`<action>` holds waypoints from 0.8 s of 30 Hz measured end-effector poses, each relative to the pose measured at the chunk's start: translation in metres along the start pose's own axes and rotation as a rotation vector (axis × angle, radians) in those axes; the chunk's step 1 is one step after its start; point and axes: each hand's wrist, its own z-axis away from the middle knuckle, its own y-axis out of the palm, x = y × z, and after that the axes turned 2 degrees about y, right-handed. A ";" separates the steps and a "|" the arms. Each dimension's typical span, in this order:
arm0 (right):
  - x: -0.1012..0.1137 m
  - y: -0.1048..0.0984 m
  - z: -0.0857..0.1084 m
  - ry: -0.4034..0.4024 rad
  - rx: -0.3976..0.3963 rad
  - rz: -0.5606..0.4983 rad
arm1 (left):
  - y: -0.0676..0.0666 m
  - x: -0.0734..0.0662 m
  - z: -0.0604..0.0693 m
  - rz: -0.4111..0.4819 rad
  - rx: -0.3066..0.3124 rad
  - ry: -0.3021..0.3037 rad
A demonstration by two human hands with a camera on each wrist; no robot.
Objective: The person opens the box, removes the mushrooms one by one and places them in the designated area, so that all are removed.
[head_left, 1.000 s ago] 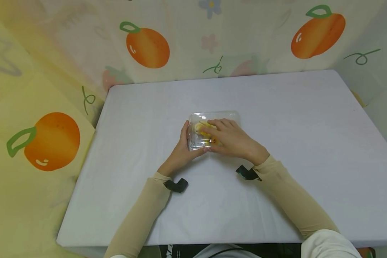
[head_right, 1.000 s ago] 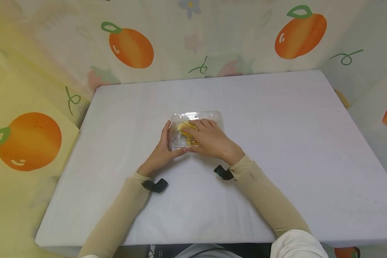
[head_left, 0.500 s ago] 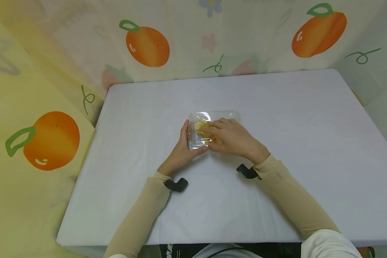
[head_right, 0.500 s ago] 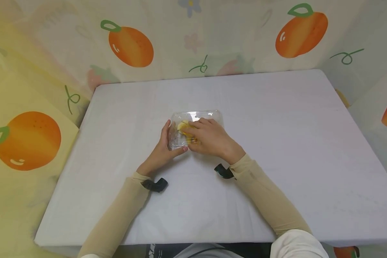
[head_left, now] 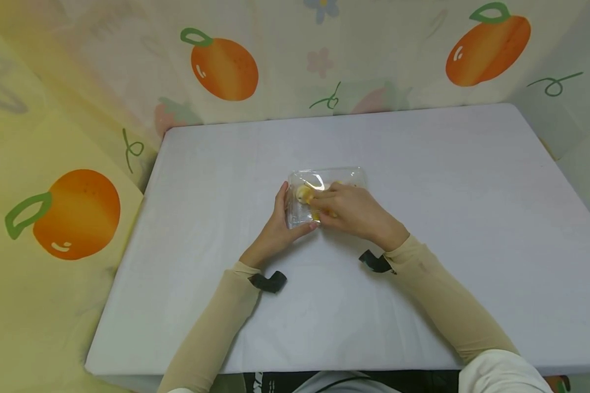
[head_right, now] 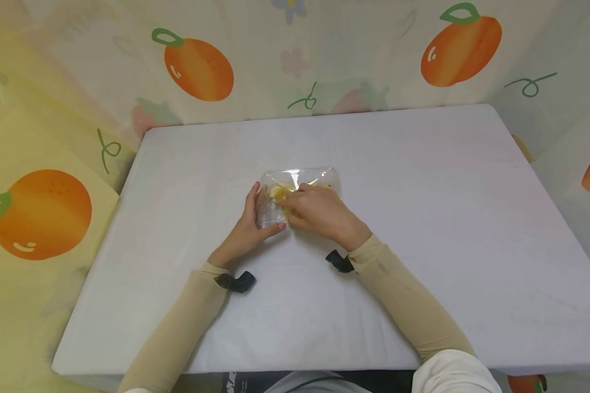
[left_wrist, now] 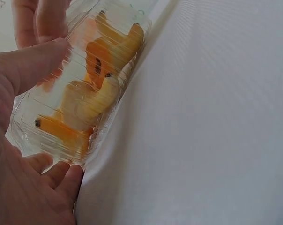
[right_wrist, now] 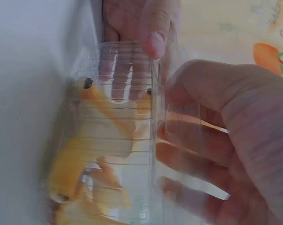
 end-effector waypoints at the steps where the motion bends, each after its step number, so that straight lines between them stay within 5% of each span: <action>1: 0.000 0.000 0.000 0.007 0.001 -0.002 | 0.000 0.000 0.000 0.001 0.000 0.000; 13: 0.001 -0.006 0.001 0.020 0.032 -0.031 | 0.000 0.000 0.001 0.020 -0.009 -0.022; 24: -0.003 -0.010 0.002 0.053 0.016 -0.090 | -0.001 0.000 0.000 0.031 0.019 0.019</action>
